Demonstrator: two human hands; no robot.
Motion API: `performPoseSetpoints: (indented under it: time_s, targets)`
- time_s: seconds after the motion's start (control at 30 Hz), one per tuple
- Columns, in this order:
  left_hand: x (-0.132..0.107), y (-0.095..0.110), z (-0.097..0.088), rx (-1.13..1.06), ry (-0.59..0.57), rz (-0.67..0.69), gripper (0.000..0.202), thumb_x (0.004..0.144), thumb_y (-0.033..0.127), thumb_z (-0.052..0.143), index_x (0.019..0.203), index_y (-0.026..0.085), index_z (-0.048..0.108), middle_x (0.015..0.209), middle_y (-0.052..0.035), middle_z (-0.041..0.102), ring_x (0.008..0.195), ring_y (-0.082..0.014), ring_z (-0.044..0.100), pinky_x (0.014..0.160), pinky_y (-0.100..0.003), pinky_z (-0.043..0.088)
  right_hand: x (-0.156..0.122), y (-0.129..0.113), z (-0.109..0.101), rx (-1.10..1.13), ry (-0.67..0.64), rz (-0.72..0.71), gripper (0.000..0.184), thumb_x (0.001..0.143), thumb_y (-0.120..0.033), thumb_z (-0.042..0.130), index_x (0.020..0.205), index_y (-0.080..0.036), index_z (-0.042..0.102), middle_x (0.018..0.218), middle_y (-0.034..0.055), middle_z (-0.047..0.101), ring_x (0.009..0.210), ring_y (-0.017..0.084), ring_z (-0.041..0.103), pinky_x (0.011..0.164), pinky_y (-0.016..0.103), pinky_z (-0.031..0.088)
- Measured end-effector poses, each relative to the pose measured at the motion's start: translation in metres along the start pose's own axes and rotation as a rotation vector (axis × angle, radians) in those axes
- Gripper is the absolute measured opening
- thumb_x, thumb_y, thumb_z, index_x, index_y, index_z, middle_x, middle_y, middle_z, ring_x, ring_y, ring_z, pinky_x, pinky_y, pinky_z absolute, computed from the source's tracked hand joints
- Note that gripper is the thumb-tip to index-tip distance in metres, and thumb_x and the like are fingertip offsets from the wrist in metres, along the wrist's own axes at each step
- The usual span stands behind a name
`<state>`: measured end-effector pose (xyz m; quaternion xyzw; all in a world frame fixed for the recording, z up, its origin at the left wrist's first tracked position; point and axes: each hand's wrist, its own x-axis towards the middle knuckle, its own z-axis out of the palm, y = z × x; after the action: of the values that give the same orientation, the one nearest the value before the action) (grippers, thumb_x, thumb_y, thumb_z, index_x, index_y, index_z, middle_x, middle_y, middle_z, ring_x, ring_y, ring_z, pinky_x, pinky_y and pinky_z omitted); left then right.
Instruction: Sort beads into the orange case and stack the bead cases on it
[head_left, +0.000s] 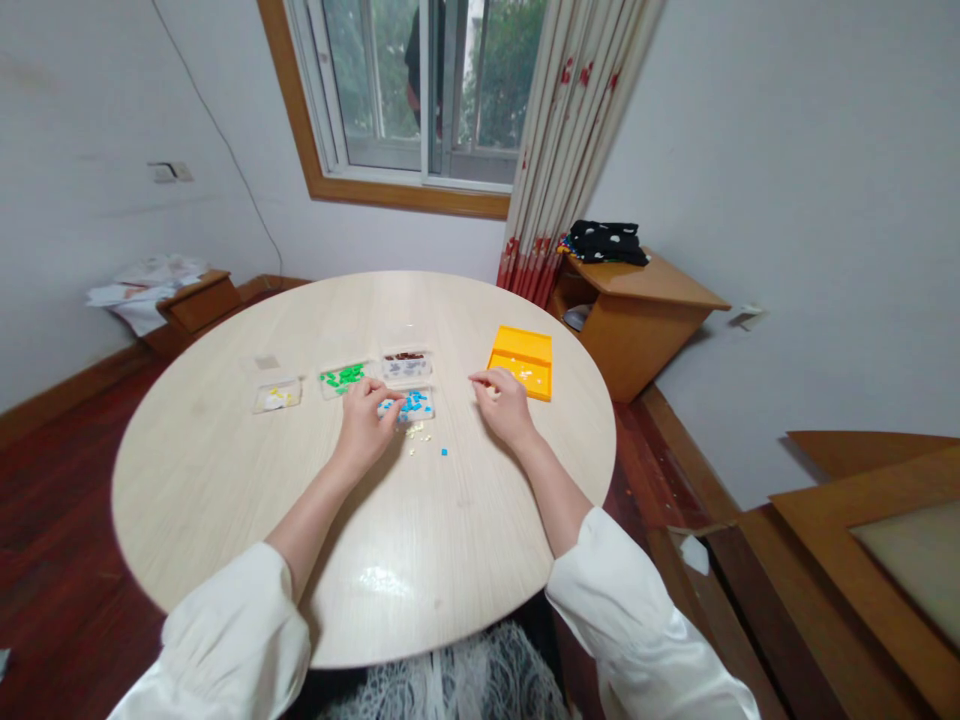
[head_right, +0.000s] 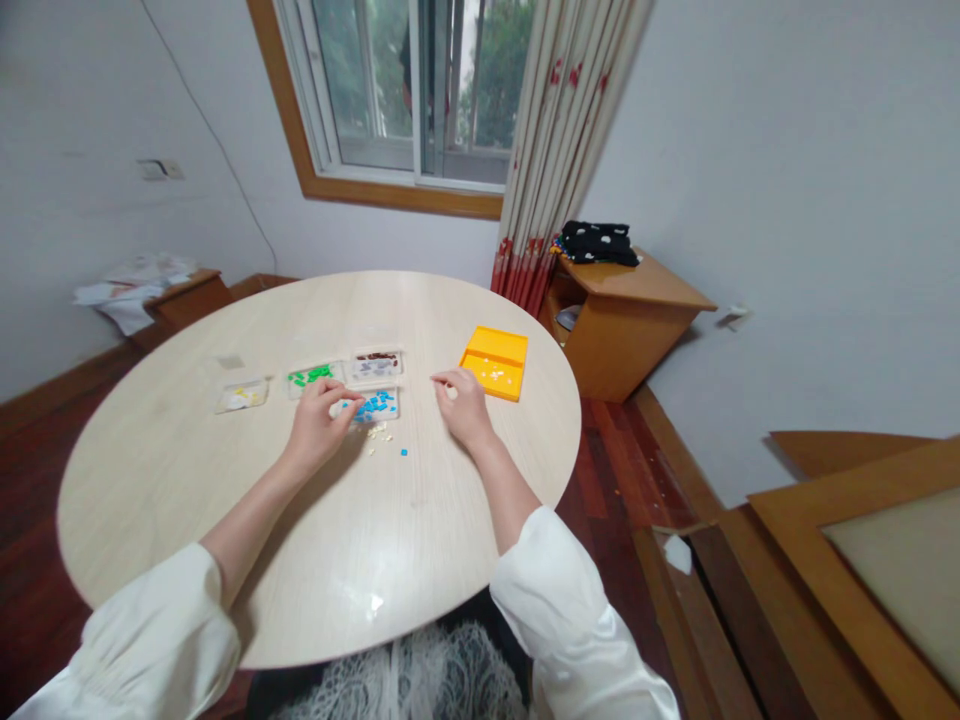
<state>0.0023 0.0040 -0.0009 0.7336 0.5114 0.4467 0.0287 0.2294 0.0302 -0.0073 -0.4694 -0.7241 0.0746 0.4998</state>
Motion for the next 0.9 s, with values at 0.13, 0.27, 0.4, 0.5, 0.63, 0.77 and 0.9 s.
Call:
performPoseSetpoints:
  time_s: [0.13,0.27,0.4,0.5,0.63,0.77,0.9]
  targets:
    - [0.006,-0.015,-0.004,0.055,0.029,-0.122,0.008,0.077,0.021,0.061,0.072,0.018,0.066,0.078,-0.0026,0.053,0.083,-0.0206,0.050,0.079,-0.036,0.039,-0.011,-0.033,0.014,0.200,-0.346,-0.167,0.015,0.079,-0.011,0.059,0.087,-0.018,0.070,0.082,0.0044,0.066,0.082,0.015,0.057,0.078,0.029,0.046]
    - [0.006,-0.022,0.000,0.089,0.000,-0.184,0.008,0.075,0.022,0.063,0.068,0.019,0.066,0.076,-0.0026,0.053,0.084,-0.0214,0.050,0.079,-0.036,0.038,-0.015,-0.037,0.019,0.235,-0.531,-0.145,0.015,0.076,-0.011,0.065,0.088,-0.018,0.070,0.084,0.0040,0.067,0.083,0.014,0.058,0.080,0.029,0.046]
    - [0.005,-0.025,0.003,0.119,-0.012,-0.210,0.009,0.074,0.023,0.064,0.066,0.019,0.065,0.075,-0.0029,0.055,0.083,-0.0219,0.051,0.078,-0.036,0.038,-0.015,-0.031,0.022,0.220,-0.614,-0.158,0.015,0.075,-0.010,0.067,0.087,-0.019,0.071,0.085,0.0042,0.068,0.086,0.015,0.058,0.082,0.030,0.045]
    - [0.005,-0.026,0.004,0.141,0.015,-0.209,0.017,0.075,0.026,0.063,0.061,0.018,0.061,0.072,-0.0026,0.054,0.080,-0.0212,0.050,0.076,-0.035,0.038,-0.014,-0.031,0.025,0.201,-0.656,-0.186,0.012,0.077,-0.009,0.066,0.083,-0.018,0.071,0.082,0.0044,0.068,0.082,0.015,0.058,0.078,0.029,0.045]
    - [0.006,-0.024,0.002,0.132,0.055,-0.182,0.028,0.078,0.030,0.059,0.054,0.019,0.053,0.066,-0.0012,0.049,0.074,-0.0195,0.049,0.073,-0.034,0.038,-0.015,-0.035,0.028,0.170,-0.672,-0.214,0.010,0.078,-0.008,0.064,0.074,-0.016,0.068,0.076,0.0037,0.066,0.078,0.014,0.056,0.076,0.028,0.043]
    - [0.003,-0.006,-0.003,0.035,0.001,-0.050,0.027,0.081,0.030,0.056,0.057,0.019,0.054,0.066,-0.0009,0.049,0.071,-0.0175,0.048,0.070,-0.032,0.038,-0.014,-0.036,0.025,0.135,-0.600,-0.206,0.012,0.079,-0.007,0.059,0.074,-0.016,0.064,0.075,0.0028,0.062,0.078,0.014,0.055,0.074,0.027,0.042]
    - [-0.008,0.022,-0.007,-0.081,-0.226,0.206,0.017,0.082,0.032,0.057,0.073,0.019,0.064,0.077,-0.0026,0.055,0.079,-0.0177,0.050,0.075,-0.032,0.038,-0.002,-0.020,0.009,0.099,-0.293,-0.085,0.011,0.081,-0.010,0.054,0.076,-0.016,0.062,0.078,0.0032,0.061,0.076,0.014,0.054,0.073,0.027,0.042]
